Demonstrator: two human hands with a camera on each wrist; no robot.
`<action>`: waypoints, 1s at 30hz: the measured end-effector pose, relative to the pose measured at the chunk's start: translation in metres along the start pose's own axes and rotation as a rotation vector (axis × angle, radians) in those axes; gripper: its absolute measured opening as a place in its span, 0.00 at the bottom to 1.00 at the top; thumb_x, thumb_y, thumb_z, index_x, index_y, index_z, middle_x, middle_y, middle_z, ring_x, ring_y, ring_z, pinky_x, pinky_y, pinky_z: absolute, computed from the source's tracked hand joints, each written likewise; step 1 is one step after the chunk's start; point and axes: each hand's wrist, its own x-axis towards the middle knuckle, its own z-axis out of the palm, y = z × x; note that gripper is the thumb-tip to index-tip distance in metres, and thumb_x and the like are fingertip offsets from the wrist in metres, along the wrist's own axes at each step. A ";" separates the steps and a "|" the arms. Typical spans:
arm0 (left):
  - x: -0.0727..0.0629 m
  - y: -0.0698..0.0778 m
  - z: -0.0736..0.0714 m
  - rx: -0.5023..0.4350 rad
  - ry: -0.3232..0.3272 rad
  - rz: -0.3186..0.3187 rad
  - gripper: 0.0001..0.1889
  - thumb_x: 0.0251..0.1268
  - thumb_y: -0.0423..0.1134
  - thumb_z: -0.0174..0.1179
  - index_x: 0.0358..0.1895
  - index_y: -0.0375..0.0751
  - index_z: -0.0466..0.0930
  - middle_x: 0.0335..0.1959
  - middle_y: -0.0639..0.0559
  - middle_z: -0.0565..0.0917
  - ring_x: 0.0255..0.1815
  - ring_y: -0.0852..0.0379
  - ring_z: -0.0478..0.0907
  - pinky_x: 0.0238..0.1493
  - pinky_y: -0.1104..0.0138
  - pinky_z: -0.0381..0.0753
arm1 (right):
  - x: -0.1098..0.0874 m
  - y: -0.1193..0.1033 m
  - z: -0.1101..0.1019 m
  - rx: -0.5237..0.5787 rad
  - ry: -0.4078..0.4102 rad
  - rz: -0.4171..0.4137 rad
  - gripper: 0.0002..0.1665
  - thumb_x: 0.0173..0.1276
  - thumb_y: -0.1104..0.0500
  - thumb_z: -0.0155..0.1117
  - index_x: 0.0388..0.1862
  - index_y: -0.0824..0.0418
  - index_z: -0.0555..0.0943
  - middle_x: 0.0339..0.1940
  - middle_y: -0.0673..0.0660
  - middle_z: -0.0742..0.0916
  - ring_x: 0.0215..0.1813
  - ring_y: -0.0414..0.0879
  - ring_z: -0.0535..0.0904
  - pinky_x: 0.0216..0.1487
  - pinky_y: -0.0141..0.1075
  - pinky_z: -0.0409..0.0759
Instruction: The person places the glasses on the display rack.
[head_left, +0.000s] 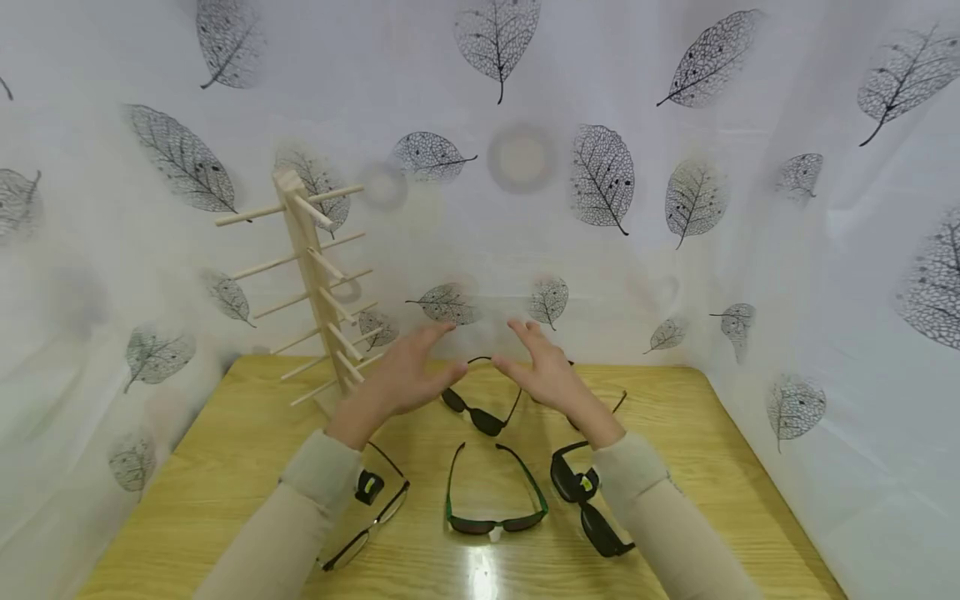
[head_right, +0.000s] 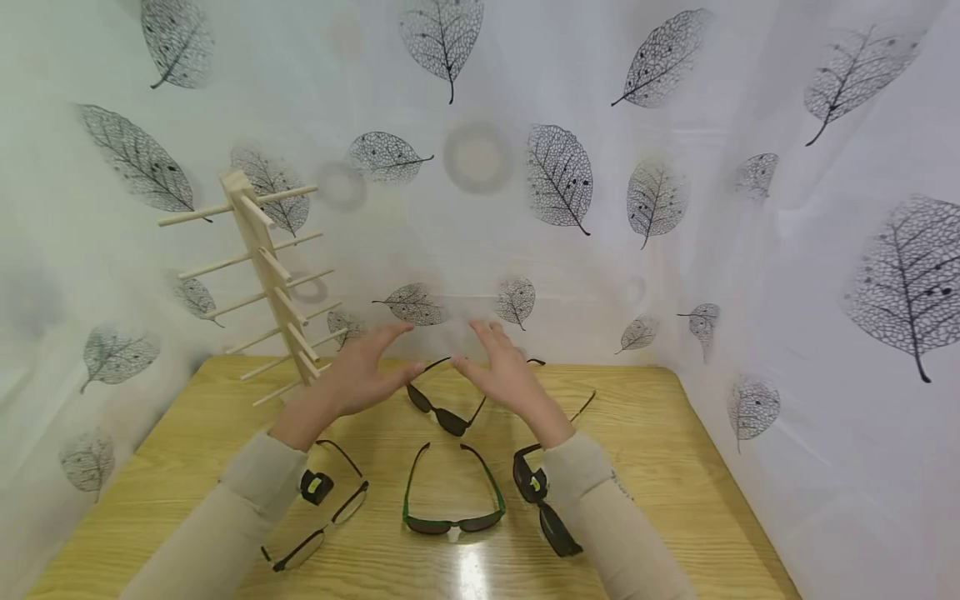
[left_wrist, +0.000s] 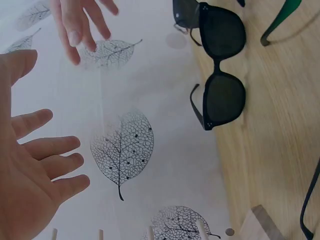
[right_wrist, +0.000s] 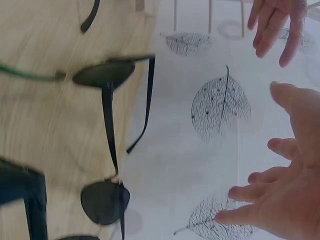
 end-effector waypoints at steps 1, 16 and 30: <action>-0.004 0.001 0.000 -0.024 0.006 0.005 0.41 0.78 0.65 0.55 0.84 0.46 0.60 0.81 0.39 0.68 0.81 0.34 0.65 0.79 0.37 0.65 | 0.000 -0.001 0.002 0.035 0.001 0.001 0.46 0.80 0.35 0.58 0.88 0.46 0.54 0.88 0.69 0.56 0.84 0.73 0.54 0.77 0.75 0.58; -0.065 -0.011 0.009 -0.244 0.112 0.003 0.20 0.76 0.45 0.65 0.65 0.43 0.80 0.40 0.55 0.92 0.42 0.60 0.87 0.50 0.56 0.87 | -0.003 -0.016 0.037 0.387 -0.013 -0.031 0.22 0.78 0.50 0.67 0.65 0.59 0.85 0.60 0.60 0.90 0.61 0.55 0.87 0.62 0.50 0.86; -0.143 -0.049 0.011 -0.318 0.135 -0.097 0.13 0.76 0.42 0.66 0.57 0.43 0.84 0.36 0.59 0.89 0.35 0.69 0.83 0.35 0.70 0.83 | -0.011 -0.032 0.079 0.462 -0.176 -0.113 0.20 0.80 0.52 0.64 0.64 0.60 0.84 0.60 0.61 0.89 0.60 0.52 0.87 0.59 0.40 0.86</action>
